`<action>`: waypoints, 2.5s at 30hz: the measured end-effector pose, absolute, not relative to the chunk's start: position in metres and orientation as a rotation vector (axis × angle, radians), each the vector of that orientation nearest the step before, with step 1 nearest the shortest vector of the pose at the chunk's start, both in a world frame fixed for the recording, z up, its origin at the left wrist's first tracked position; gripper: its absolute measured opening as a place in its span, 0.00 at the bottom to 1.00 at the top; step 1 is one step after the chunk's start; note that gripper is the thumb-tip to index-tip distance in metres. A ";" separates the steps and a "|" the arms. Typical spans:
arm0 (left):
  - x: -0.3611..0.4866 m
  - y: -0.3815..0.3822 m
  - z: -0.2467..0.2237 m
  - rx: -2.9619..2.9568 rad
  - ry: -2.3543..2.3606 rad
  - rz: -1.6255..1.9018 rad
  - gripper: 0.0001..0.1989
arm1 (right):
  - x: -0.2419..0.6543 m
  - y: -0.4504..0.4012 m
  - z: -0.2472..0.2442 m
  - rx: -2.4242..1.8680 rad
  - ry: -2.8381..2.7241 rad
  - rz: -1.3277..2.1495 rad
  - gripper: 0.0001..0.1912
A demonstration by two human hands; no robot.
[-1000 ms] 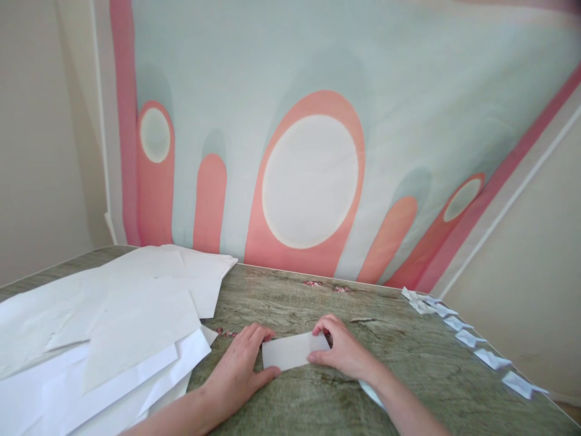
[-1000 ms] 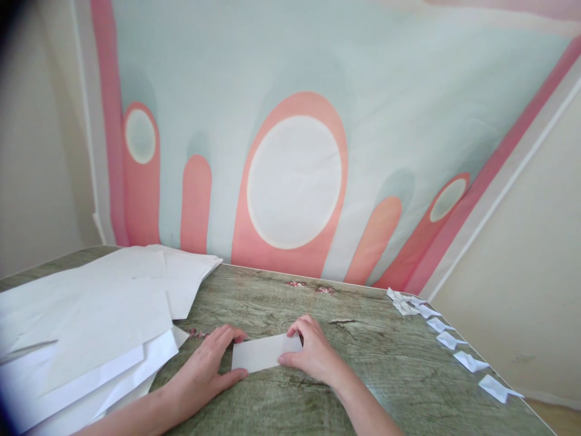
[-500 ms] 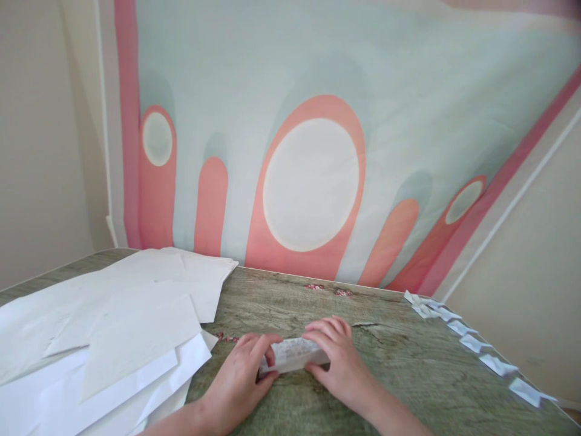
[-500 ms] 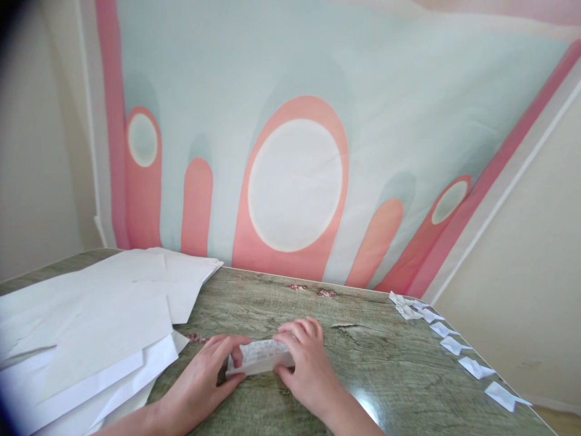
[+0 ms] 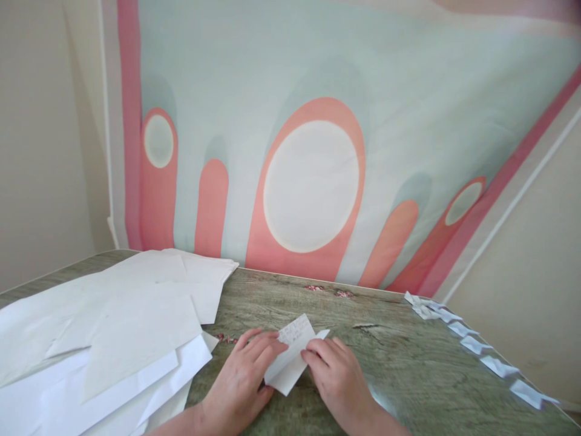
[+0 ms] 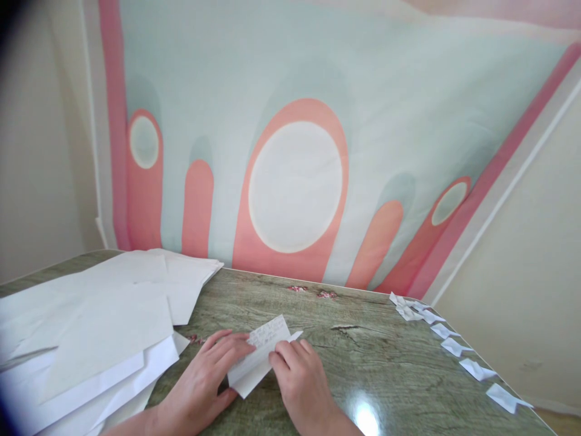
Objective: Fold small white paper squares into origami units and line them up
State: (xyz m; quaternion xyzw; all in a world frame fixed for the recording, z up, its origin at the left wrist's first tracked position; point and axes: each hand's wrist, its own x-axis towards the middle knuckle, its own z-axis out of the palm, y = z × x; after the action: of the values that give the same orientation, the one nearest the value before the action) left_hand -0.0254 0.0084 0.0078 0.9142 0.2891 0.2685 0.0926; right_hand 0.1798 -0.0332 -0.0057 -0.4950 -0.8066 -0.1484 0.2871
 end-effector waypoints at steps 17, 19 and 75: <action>-0.028 0.017 0.001 2.766 0.763 0.738 0.19 | 0.211 -0.016 -0.020 -1.210 -2.225 -0.025 0.14; -0.028 0.018 0.000 2.791 0.715 0.682 0.19 | 0.211 -0.015 -0.020 -1.214 -2.257 -0.053 0.13; -0.026 0.012 0.008 2.647 1.081 0.850 0.18 | 0.200 0.002 -0.022 -1.534 -1.788 0.467 0.18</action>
State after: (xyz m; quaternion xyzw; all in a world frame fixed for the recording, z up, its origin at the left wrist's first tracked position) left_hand -0.0261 0.0116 0.0078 0.8846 0.3612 0.2842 0.0793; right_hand 0.2003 0.0020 -0.0219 -0.5954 -0.6942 0.1812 0.3617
